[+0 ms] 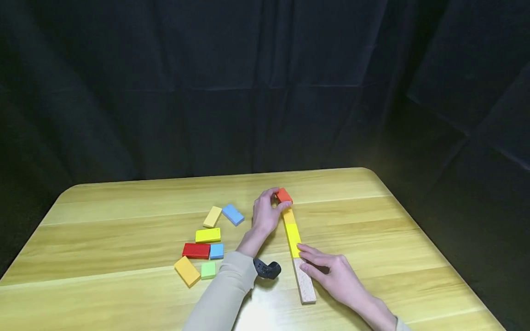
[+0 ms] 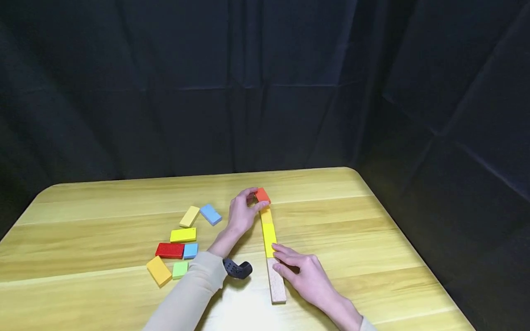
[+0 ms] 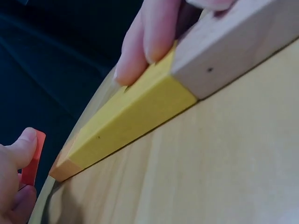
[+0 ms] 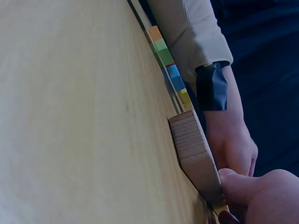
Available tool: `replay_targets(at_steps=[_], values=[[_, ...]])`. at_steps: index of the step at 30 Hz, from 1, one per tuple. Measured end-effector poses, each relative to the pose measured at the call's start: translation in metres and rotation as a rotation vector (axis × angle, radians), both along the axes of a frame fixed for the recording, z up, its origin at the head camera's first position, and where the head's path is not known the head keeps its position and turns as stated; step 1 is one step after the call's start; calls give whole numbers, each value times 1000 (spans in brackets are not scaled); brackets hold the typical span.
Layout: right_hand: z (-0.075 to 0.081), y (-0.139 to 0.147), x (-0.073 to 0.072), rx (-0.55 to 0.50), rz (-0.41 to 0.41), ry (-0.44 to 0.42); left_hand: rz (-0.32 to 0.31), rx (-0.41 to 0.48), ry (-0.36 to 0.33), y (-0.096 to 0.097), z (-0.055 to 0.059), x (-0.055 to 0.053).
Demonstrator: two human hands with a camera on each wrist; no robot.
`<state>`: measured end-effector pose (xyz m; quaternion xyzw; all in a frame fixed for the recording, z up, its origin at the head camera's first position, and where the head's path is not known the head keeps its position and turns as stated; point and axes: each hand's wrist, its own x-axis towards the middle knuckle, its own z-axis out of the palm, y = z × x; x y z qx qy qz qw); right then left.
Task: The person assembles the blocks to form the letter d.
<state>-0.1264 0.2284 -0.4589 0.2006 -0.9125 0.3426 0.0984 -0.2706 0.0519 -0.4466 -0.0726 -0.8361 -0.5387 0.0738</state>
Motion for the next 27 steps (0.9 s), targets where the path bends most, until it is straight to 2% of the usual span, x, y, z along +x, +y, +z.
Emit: replay_targets(at_steps=[17, 27], values=[[-1, -5, 0, -9, 23, 23, 57, -22, 2, -2, -12, -9], [-1, -8, 1, -13, 16, 8, 34, -59, 28, -3, -13, -12]])
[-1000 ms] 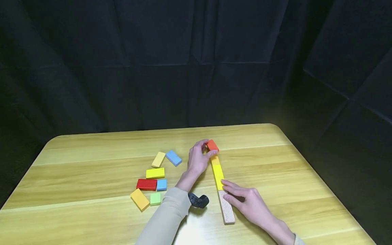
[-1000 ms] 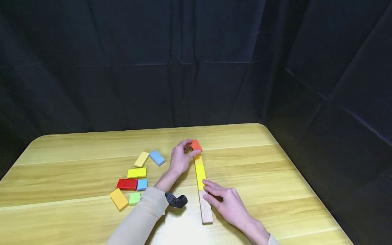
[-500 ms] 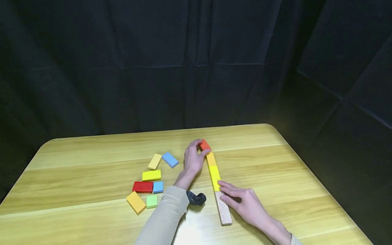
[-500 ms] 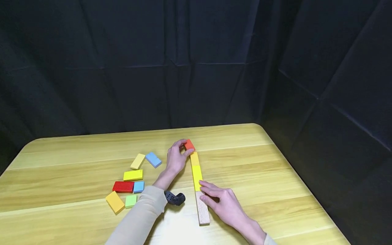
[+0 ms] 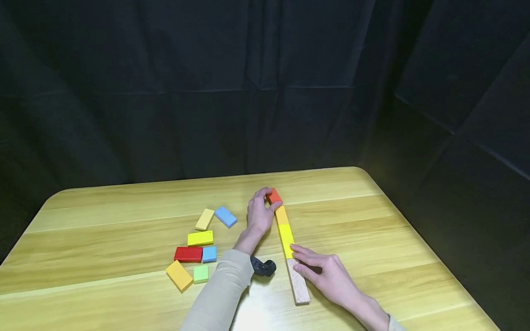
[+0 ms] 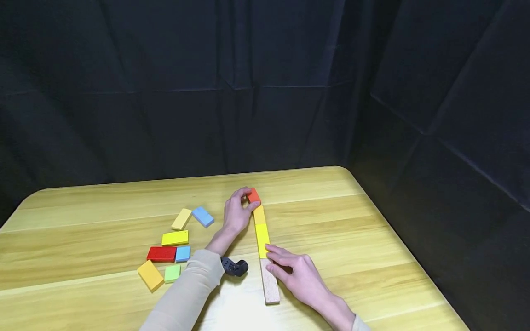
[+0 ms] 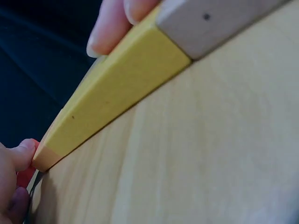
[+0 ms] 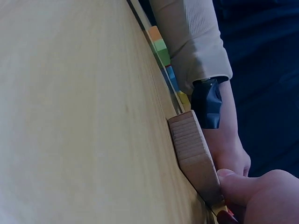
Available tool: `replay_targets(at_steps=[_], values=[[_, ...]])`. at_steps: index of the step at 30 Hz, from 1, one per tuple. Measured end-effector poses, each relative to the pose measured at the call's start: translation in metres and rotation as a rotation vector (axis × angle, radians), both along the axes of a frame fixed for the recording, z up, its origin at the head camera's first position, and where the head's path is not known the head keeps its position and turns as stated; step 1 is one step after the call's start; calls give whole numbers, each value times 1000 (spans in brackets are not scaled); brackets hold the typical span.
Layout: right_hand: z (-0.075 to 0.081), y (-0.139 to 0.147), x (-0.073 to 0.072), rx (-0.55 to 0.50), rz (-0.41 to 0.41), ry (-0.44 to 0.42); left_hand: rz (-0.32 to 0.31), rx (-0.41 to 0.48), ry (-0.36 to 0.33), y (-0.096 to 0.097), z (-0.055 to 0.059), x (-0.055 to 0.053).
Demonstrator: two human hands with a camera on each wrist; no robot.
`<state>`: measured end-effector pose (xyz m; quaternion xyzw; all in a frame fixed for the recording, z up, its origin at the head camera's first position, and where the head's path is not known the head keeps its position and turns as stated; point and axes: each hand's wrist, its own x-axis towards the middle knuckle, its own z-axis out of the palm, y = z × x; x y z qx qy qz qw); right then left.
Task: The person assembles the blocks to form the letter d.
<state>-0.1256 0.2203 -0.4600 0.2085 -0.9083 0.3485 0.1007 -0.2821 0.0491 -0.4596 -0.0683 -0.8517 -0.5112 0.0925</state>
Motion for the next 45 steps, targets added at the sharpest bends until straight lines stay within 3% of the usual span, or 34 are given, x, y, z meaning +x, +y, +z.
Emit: replay_targets(at_steps=[22, 45], values=[[0, -1, -2, -6, 9, -5, -119, -53, -74, -2, 3, -3], [1, -1, -4, 7, 12, 14, -162, -84, -103, -3, 4, -3]])
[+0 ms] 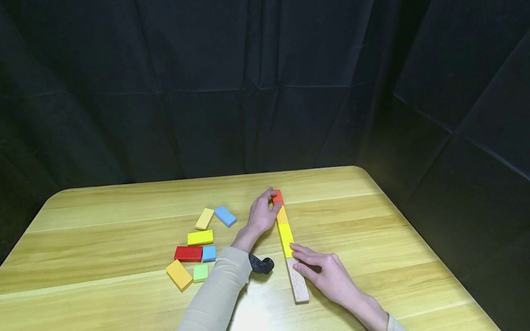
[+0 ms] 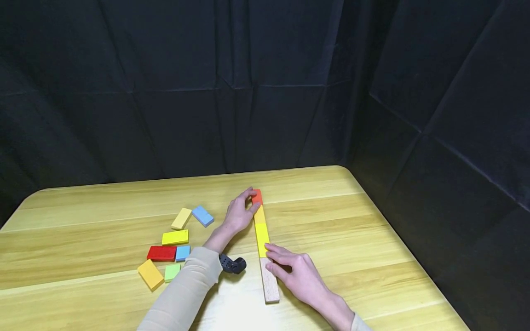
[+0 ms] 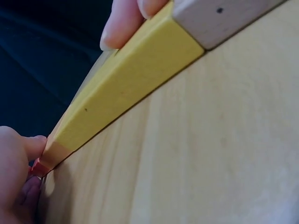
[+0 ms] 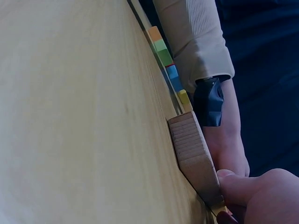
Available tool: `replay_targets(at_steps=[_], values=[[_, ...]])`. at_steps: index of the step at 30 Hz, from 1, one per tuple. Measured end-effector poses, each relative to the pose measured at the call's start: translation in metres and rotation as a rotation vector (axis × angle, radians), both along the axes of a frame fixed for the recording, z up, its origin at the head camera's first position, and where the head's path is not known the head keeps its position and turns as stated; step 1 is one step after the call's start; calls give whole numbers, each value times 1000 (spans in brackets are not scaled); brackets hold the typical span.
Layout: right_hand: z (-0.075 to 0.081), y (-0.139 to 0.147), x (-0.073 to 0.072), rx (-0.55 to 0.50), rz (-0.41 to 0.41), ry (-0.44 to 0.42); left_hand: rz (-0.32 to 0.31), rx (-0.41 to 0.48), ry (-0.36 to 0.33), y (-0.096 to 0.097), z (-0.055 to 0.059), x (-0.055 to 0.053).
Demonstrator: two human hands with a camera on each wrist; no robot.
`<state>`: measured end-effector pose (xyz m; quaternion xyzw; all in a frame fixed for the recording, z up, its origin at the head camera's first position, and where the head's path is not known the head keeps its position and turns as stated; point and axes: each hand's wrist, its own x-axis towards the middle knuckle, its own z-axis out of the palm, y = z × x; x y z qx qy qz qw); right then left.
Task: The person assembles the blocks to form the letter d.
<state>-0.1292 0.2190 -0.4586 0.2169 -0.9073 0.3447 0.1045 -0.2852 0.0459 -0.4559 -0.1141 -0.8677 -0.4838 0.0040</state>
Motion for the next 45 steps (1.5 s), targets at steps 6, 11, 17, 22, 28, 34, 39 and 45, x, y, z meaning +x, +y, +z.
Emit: replay_targets(at_steps=[6, 11, 17, 22, 28, 34, 39, 45], values=[[0, -1, 0, -2, 1, -8, 1, 5, 8, -1, -1, 2], [0, -1, 0, -5, -1, -11, 6, -5, 12, -1, -1, 2], [0, -1, 0, -5, -4, -13, 6, 12, 11, -1, -1, 2], [-2, -1, 0, -4, -1, -3, 21, 100, 1, -4, 0, 4], [-2, -1, -1, -7, 5, 9, 23, 144, 21, -11, 3, 13], [-1, 1, -2, 0, 2, -2, -10, 110, 7, -19, 12, 33], [-1, 3, -1, 1, -5, -2, -81, 65, 19, -24, 21, 54], [-1, 5, 0, -10, 1, -4, -125, 45, 44, -36, 25, 78]])
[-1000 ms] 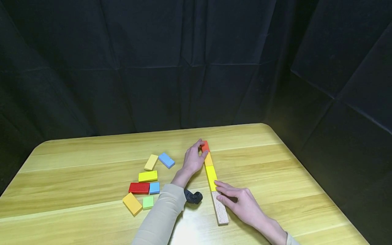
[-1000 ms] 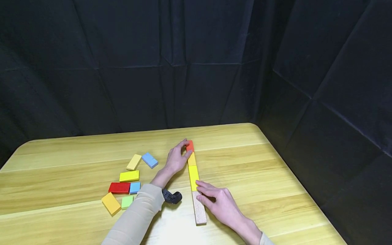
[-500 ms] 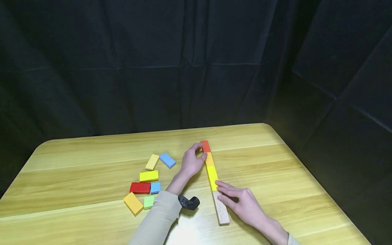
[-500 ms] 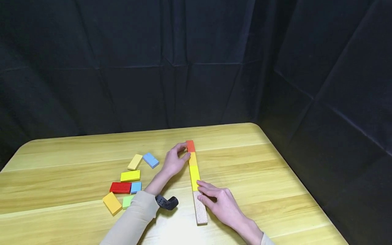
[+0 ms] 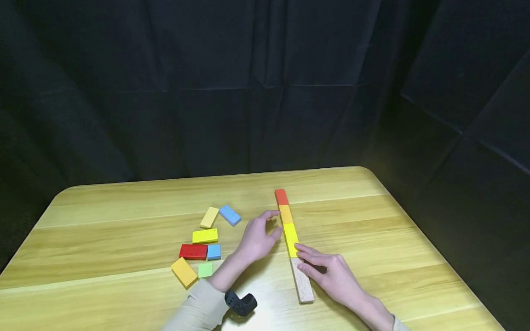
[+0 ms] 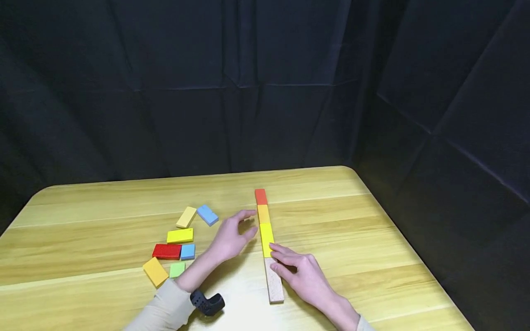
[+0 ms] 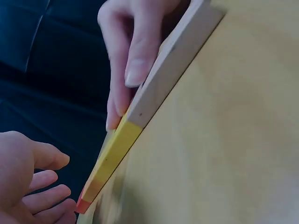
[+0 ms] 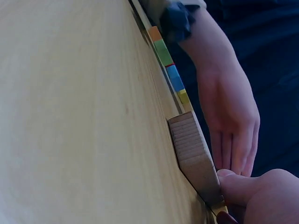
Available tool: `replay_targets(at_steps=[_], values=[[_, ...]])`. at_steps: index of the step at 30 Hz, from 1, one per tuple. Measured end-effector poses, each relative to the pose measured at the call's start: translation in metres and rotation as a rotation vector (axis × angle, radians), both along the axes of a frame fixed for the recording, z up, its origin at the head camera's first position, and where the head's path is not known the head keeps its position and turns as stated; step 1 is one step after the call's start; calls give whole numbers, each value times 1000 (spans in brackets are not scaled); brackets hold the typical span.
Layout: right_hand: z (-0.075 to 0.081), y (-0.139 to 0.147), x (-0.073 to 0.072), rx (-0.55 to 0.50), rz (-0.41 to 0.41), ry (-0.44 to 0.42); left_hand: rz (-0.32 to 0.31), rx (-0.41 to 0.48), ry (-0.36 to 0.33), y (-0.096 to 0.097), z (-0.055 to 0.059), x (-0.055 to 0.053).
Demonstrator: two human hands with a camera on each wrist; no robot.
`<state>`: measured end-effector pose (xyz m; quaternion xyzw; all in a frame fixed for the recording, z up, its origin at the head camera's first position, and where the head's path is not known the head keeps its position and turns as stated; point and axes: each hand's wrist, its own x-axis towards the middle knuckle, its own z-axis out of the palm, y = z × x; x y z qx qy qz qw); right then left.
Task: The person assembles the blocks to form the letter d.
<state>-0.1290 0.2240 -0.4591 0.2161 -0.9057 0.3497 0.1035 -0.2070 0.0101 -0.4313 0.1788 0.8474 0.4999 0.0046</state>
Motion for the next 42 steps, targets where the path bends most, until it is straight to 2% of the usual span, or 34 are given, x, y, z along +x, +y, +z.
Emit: replay_targets(at_steps=[8, 15, 20, 24, 29, 35, 42], values=[[0, 0, -1, 4, -11, -14, -36, 17, -4, -24, 2, 33], [-1, 0, -1, 7, -16, -1, -41, 29, -21, -53, -2, 57], [-1, -1, 0, -3, -12, -19, -6, 20, -2, -78, -5, 73], [-2, 0, -1, 2, -17, -8, 55, 31, 2, -95, -4, 83], [-2, 2, -1, 4, -26, -12, 137, 12, 58, -115, -4, 87], [-3, 2, 0, 0, -27, -25, 186, 1, 151, -141, -6, 85], [-3, 2, 0, -3, -31, -41, 253, -59, 142, -165, -4, 76]])
